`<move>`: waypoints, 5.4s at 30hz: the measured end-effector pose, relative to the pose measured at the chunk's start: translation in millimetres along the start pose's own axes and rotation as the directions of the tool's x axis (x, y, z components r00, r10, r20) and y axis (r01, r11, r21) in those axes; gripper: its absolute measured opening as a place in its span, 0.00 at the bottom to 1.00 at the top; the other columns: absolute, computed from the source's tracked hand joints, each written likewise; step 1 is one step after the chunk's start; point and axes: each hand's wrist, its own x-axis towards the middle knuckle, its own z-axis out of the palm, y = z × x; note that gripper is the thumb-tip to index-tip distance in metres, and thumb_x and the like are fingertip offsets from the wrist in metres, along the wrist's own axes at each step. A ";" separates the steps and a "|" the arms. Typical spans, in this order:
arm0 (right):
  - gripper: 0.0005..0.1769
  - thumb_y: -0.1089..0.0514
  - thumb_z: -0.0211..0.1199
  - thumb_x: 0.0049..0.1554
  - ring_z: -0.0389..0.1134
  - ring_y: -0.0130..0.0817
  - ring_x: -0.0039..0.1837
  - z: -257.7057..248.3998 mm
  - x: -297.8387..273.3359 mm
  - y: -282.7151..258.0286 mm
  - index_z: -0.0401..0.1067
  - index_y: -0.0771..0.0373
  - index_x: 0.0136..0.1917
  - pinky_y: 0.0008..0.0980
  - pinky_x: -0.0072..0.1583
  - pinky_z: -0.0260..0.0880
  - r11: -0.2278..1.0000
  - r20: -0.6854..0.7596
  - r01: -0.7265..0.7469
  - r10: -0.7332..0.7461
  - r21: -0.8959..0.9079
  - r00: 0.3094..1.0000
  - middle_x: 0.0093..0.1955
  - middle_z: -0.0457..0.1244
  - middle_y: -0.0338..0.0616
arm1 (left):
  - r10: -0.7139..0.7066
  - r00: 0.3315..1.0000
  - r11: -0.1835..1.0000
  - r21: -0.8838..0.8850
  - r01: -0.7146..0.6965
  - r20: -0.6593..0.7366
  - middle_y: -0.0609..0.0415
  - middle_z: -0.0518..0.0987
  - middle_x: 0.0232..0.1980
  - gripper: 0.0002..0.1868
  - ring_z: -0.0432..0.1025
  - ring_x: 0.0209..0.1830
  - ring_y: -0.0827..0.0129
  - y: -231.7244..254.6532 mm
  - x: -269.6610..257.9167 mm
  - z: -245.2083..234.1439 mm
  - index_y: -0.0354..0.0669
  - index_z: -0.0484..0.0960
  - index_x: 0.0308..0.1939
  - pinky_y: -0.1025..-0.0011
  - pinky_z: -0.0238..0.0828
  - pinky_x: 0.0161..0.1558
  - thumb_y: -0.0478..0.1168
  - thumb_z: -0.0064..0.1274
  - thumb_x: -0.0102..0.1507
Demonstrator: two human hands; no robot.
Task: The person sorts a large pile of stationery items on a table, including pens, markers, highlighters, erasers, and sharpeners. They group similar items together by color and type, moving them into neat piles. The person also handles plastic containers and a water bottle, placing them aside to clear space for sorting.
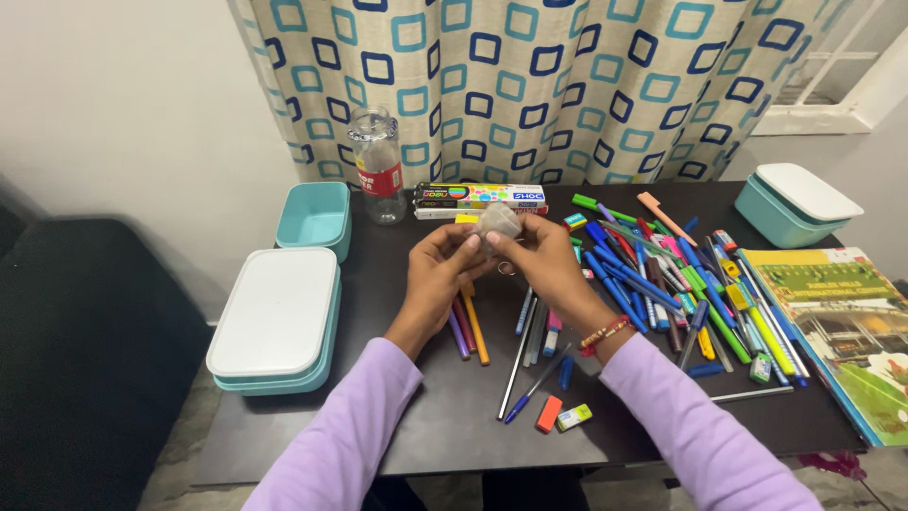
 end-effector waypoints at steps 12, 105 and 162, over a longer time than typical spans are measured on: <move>0.15 0.58 0.68 0.58 0.73 0.29 0.45 -137.7 -18.7 -7.6 0.78 0.69 0.55 0.28 0.43 0.74 0.890 -0.157 -0.044 -0.032 -0.454 0.987 0.47 0.73 0.47 | 0.001 0.998 0.955 0.297 0.020 -0.068 0.46 0.85 0.48 0.16 0.82 0.47 0.63 7.5 -2.7 4.6 0.33 0.75 0.59 0.71 0.80 0.45 0.37 0.51 0.68; 0.23 0.49 0.72 0.50 0.65 0.51 0.56 -15.6 10.5 8.0 0.76 0.63 0.56 0.46 0.58 0.65 0.265 0.189 0.226 -0.159 -0.937 0.969 0.52 0.67 0.50 | 0.277 0.955 0.116 0.983 -0.143 0.106 0.53 0.82 0.46 0.21 0.74 0.48 0.54 9.9 -8.2 -8.8 0.44 0.78 0.57 0.53 0.63 0.51 0.42 0.60 0.60; 0.15 0.54 0.66 0.64 0.62 0.27 0.37 -452.5 -116.4 -3.7 0.74 0.69 0.56 0.29 0.38 0.62 0.842 -0.645 -0.409 0.098 -0.352 0.758 0.40 0.64 0.41 | 0.269 0.957 0.121 0.981 -0.149 0.112 0.54 0.85 0.46 0.20 0.76 0.50 0.56 9.7 -6.3 -9.7 0.45 0.80 0.57 0.53 0.67 0.52 0.44 0.60 0.62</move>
